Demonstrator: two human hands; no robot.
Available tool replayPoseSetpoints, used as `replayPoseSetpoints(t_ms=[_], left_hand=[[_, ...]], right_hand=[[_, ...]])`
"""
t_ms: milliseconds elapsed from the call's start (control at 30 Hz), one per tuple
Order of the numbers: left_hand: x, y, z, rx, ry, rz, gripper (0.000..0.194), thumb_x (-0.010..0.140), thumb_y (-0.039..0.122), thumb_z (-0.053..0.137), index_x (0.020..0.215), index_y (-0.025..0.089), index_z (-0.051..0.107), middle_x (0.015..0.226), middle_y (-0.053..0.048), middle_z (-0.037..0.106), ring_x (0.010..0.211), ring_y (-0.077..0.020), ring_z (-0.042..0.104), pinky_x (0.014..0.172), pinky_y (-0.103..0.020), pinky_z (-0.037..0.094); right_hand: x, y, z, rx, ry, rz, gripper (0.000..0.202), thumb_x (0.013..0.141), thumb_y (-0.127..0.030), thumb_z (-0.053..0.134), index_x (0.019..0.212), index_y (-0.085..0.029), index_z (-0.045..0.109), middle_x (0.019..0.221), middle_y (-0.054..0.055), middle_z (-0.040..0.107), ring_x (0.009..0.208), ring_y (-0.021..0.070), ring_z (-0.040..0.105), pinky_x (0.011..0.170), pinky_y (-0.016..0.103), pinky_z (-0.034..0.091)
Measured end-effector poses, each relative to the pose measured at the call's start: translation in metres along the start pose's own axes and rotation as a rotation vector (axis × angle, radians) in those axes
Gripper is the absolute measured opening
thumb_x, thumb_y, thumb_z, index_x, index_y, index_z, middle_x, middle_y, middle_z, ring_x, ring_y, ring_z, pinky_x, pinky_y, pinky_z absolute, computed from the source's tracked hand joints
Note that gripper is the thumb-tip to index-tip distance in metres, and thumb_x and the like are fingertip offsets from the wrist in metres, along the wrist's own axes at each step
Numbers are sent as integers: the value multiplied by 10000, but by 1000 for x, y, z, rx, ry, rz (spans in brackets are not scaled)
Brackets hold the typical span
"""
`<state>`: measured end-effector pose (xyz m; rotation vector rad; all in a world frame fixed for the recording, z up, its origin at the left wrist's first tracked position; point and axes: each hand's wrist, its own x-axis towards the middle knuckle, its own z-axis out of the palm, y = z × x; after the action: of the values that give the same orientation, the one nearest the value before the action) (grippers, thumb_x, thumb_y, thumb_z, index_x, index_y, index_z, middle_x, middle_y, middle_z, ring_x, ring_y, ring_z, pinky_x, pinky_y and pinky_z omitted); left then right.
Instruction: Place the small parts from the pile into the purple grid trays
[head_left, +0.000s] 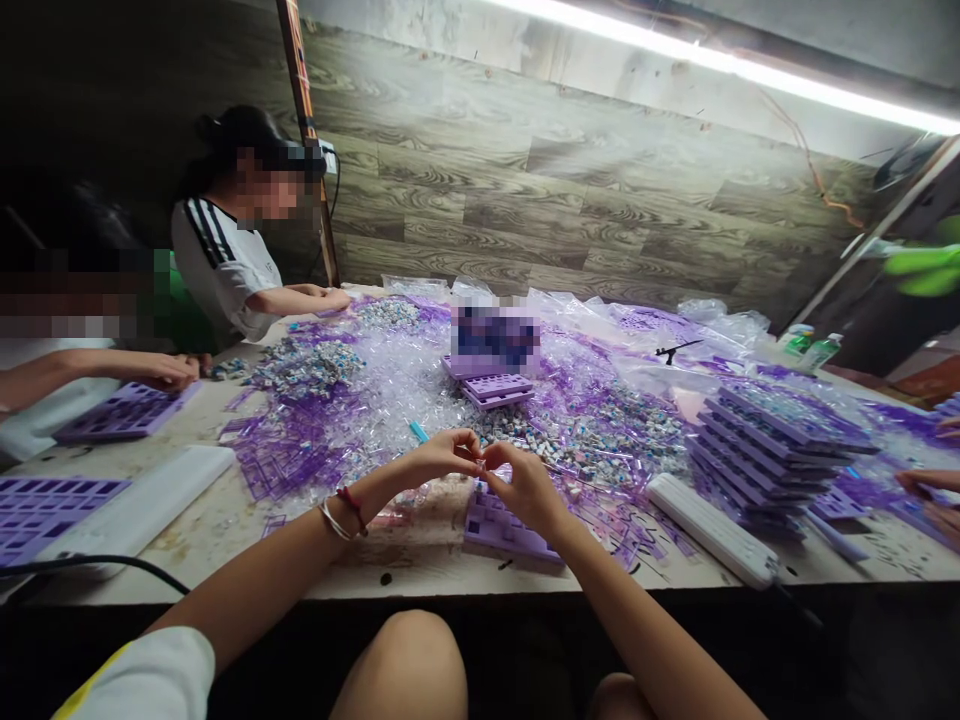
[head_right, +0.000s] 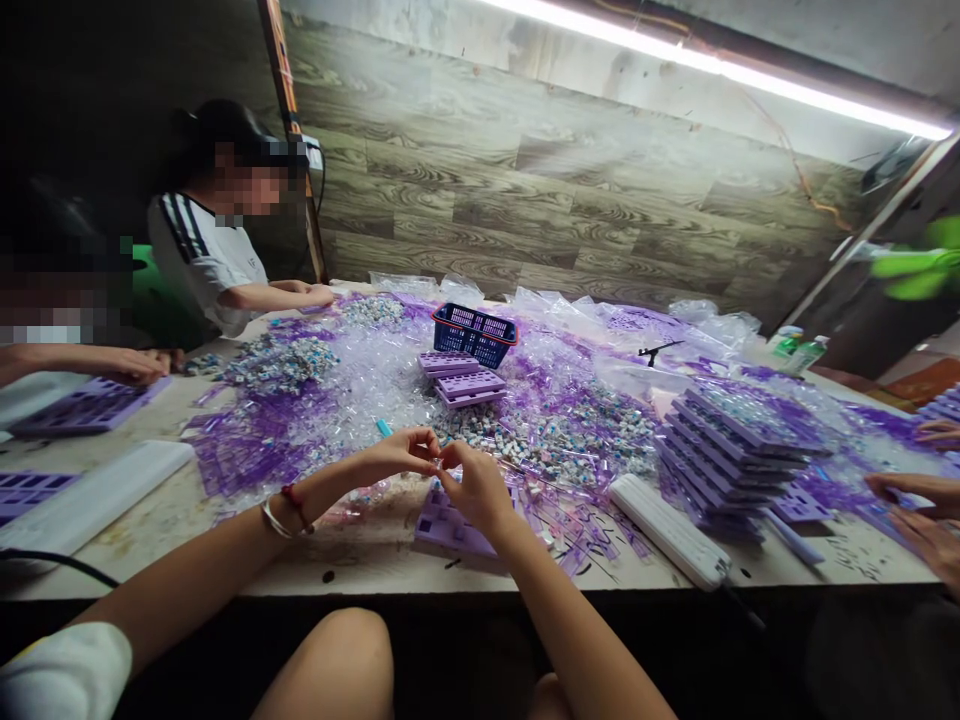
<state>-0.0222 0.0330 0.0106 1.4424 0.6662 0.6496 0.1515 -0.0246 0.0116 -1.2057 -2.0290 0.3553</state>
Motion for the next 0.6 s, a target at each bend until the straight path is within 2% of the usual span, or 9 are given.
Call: replayPoseSetpoints(t_ms=[133, 233, 433, 600], left_hand=[[0, -1, -1, -9, 2, 1, 396, 542, 223, 826, 790, 143, 527, 762, 30, 581, 684, -103, 554, 626, -232, 388], [2, -4, -3, 29, 5, -3, 409, 540, 230, 829, 824, 144, 548, 788, 31, 580, 696, -106, 566, 633, -233, 401], [7, -11, -11, 222, -87, 23, 334, 597, 293, 801, 804, 125, 599, 704, 14, 620, 632, -112, 562, 583, -225, 394], [7, -12, -14, 261, -140, 36, 301, 604, 285, 799, 787, 122, 624, 656, 21, 621, 604, -105, 551, 562, -213, 388]], right_hand=[[1, 1, 0, 35, 20, -44, 171, 741, -69, 633, 875, -175, 628, 901, 56, 704, 855, 200, 657, 788, 312, 479], [0, 1, -2, 43, 4, -54, 156, 736, -60, 635, 826, -187, 649, 873, 37, 714, 824, 190, 663, 783, 303, 475], [-1, 0, -6, -69, -49, -37, 120, 728, -82, 670, 757, -198, 661, 794, 16, 707, 752, 177, 644, 734, 283, 447], [-2, 0, -6, -124, -77, -35, 121, 709, -90, 702, 737, -203, 671, 755, 11, 692, 719, 167, 622, 708, 270, 427]])
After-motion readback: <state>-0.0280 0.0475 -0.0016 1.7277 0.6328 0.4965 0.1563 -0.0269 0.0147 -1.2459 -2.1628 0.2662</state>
